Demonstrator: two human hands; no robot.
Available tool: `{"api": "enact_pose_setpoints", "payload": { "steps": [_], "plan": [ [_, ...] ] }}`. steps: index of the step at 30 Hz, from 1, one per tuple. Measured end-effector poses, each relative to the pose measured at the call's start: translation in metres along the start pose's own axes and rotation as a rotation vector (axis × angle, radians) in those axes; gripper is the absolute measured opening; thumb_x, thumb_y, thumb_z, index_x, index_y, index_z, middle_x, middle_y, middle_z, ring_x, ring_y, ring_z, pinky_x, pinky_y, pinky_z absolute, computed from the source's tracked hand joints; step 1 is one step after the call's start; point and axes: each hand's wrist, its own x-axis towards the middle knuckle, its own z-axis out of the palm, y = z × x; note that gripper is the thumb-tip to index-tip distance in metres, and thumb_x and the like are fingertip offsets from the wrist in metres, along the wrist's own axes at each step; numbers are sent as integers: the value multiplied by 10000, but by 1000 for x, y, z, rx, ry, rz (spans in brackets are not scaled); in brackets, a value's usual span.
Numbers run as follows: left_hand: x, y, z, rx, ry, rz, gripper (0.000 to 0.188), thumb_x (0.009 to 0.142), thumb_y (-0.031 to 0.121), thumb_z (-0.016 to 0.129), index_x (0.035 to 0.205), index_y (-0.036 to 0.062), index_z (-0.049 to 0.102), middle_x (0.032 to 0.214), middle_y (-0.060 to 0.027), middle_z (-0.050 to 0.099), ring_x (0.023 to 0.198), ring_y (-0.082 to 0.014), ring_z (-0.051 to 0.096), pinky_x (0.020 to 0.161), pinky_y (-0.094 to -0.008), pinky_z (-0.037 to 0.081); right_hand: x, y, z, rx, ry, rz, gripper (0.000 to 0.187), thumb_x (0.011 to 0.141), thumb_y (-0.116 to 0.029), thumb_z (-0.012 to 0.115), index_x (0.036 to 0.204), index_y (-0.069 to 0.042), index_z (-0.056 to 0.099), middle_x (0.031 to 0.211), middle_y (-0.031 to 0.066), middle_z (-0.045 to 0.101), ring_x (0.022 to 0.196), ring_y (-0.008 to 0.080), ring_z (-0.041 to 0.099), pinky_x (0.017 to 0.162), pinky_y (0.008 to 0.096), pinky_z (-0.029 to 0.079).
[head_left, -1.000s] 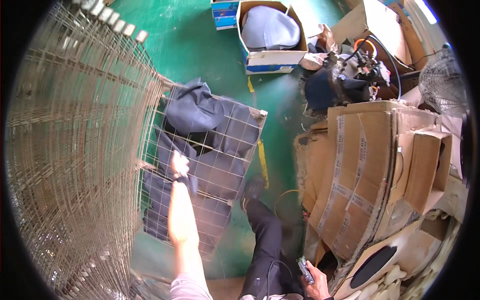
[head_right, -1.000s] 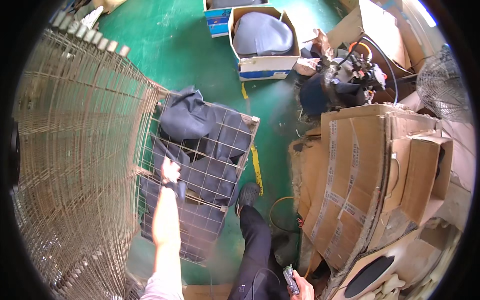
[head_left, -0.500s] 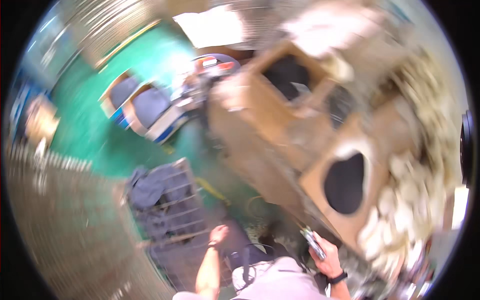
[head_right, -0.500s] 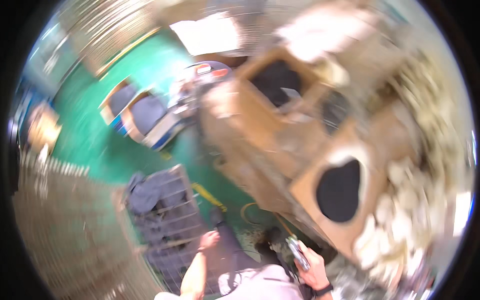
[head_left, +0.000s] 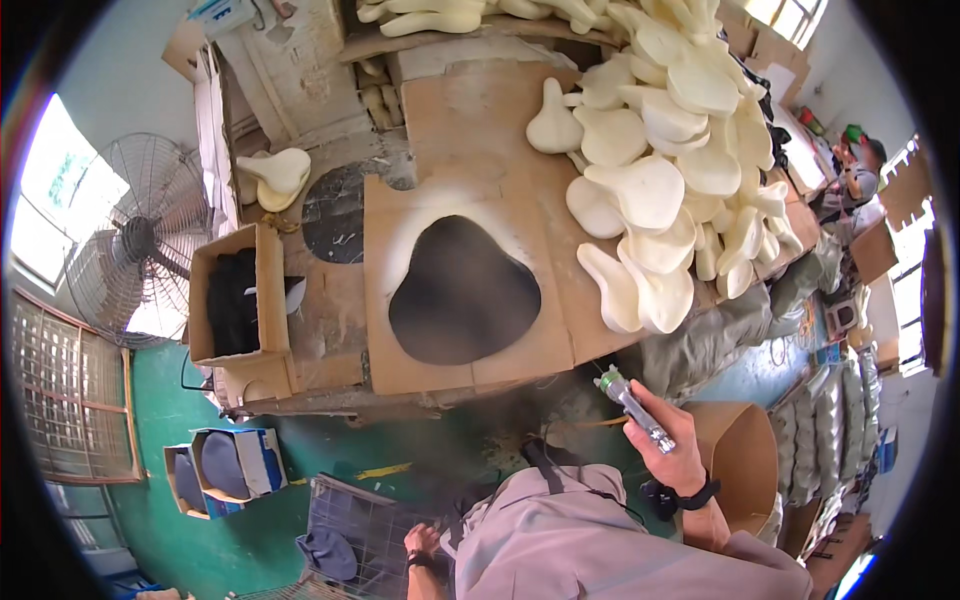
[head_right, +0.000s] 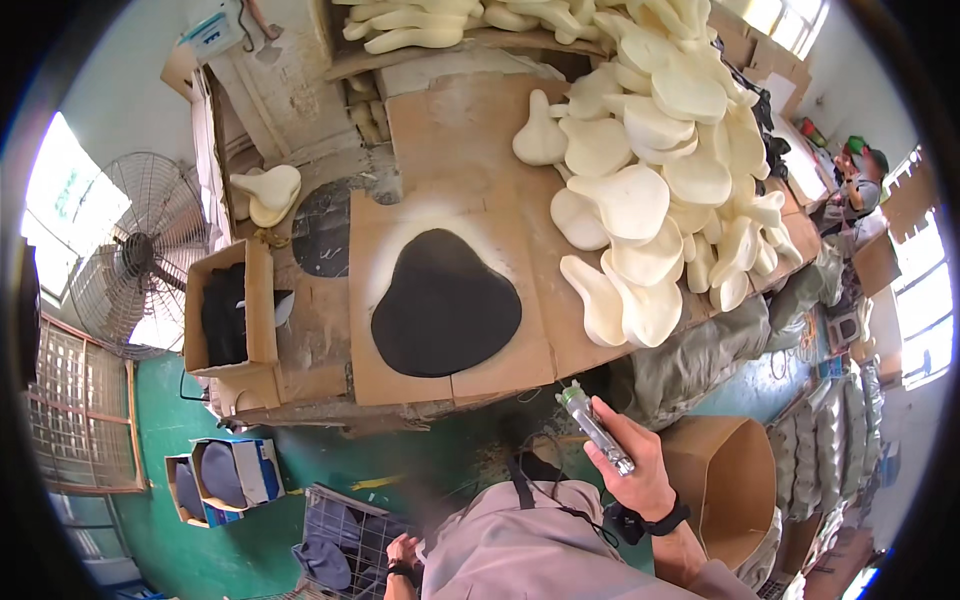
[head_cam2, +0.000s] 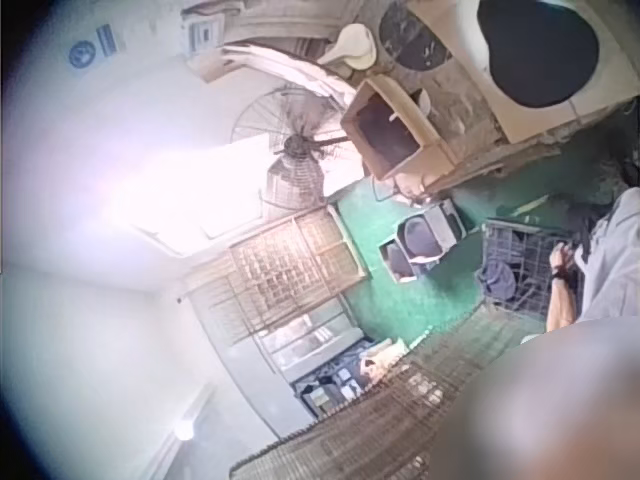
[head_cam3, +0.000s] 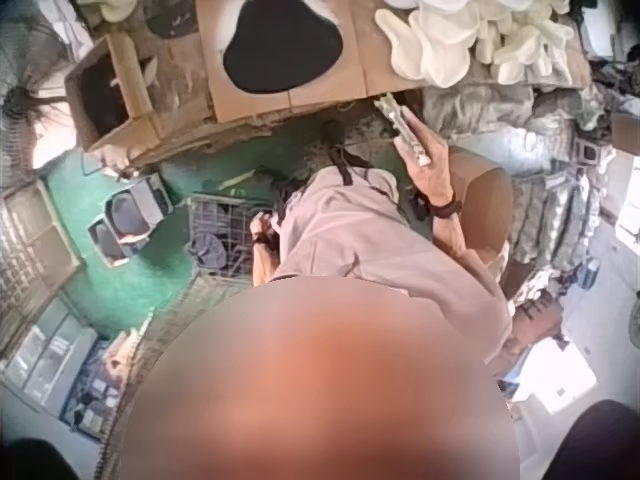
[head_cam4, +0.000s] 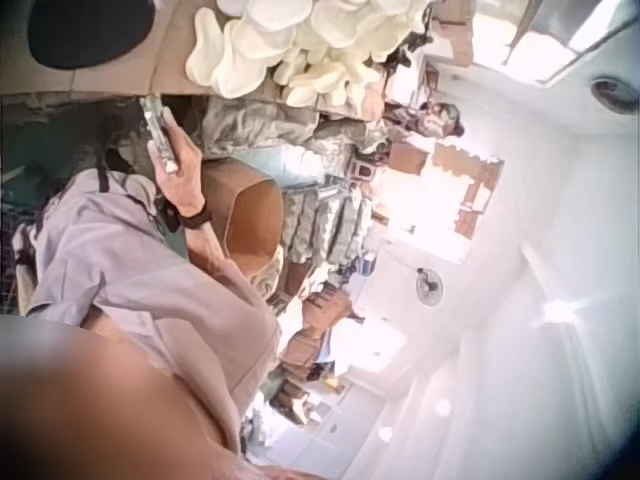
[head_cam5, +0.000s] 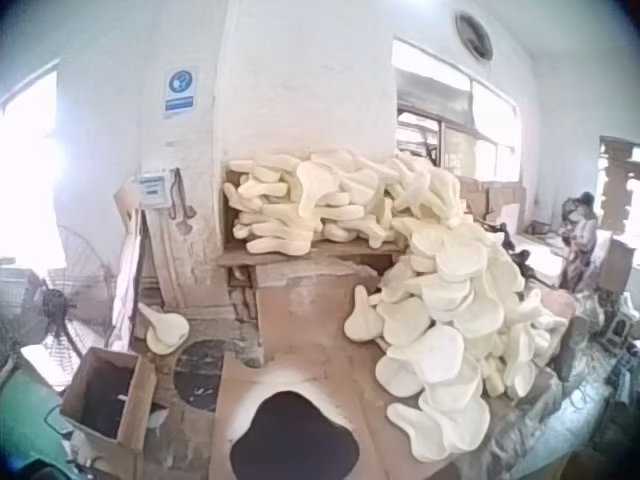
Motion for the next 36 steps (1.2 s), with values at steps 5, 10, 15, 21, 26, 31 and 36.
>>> {"api": "enact_pose_setpoints", "payload": {
  "steps": [5,10,15,21,26,31,36],
  "plan": [
    [36,42,42,100,128,332,204,931,197,553,1085,64,564,810,-68,587,685,-206,574,534,-338,475,25,5,-6,91,-39,-89,532,842,-15,712,1352,6,561,1002,173,685,823,297,670,749,341,528],
    [89,61,35,304,12,567,376,942,175,638,1266,-2,566,825,-90,636,629,-186,612,501,-301,486,26,-1,-12,79,-256,-184,623,770,42,731,1365,-12,554,1006,164,684,842,317,675,756,363,538],
    [88,66,29,332,56,597,370,915,154,674,1226,-30,597,843,-111,660,665,-212,646,542,-324,525,25,3,-9,106,-337,-181,647,746,36,746,1361,-10,552,1011,172,688,850,342,675,766,363,543],
    [57,78,38,521,220,300,403,878,154,694,1213,-59,625,927,-150,709,780,-237,704,660,-330,584,8,12,-23,76,-396,-83,629,757,20,750,1356,-9,559,1054,182,692,863,346,678,779,353,546],
    [24,92,51,429,177,288,426,854,180,713,1178,-87,642,1020,-174,723,880,-233,725,784,-320,595,-4,24,-37,64,-269,16,597,780,12,740,1351,-9,567,1052,179,696,854,332,677,790,367,540],
    [27,107,71,431,204,240,412,877,224,687,1154,-80,655,1007,-175,722,899,-235,722,832,-319,585,-13,36,-48,89,-138,138,531,824,-19,730,1334,5,582,1032,194,694,822,299,664,763,319,515],
    [60,111,47,838,2,465,346,906,201,668,1182,-6,642,957,-144,708,812,-237,705,703,-324,582,-5,39,-44,129,-16,145,519,850,-42,713,1348,5,573,999,181,689,797,256,650,743,319,505]
  ]
}}
